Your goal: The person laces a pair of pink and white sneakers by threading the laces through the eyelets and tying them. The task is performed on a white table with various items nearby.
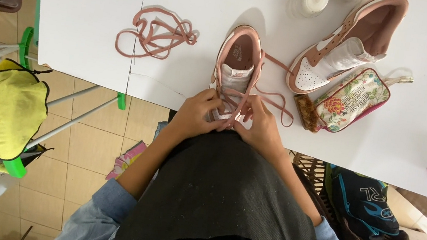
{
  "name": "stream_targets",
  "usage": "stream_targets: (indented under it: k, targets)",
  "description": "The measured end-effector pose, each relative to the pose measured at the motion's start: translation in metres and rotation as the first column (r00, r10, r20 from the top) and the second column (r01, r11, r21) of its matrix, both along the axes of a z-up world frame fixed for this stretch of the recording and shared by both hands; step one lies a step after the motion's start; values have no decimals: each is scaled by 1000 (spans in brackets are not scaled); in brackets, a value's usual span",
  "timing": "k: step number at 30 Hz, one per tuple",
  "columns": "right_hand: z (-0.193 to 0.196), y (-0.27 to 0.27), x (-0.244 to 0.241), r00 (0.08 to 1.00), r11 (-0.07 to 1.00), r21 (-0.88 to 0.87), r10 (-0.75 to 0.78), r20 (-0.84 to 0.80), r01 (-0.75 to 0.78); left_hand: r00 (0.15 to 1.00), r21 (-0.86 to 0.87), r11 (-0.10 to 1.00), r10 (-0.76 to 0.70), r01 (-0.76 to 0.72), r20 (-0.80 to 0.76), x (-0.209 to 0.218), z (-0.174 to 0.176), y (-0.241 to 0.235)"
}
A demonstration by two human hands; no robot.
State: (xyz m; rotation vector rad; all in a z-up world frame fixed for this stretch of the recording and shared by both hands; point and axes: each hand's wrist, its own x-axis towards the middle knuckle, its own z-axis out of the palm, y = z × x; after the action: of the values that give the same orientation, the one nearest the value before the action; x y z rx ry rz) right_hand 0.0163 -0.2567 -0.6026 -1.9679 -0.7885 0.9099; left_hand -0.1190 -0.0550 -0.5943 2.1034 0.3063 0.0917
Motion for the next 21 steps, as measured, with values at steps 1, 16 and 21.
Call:
stream_targets:
  k: [1,16,21]
  targets:
    - [8,3,1,1000,1000,0,2,-2,-2,1000,0,1000,2,-2,-2,2,3,-1]
    - [36,-6,43,771,830,55,-489,-408,556,996,66,995,73,-70,-55,7,-6,-17]
    - [47,-11,40,922,914,-148,-356,149,377,995,155,983,99,-95,-17,7,-12,-23]
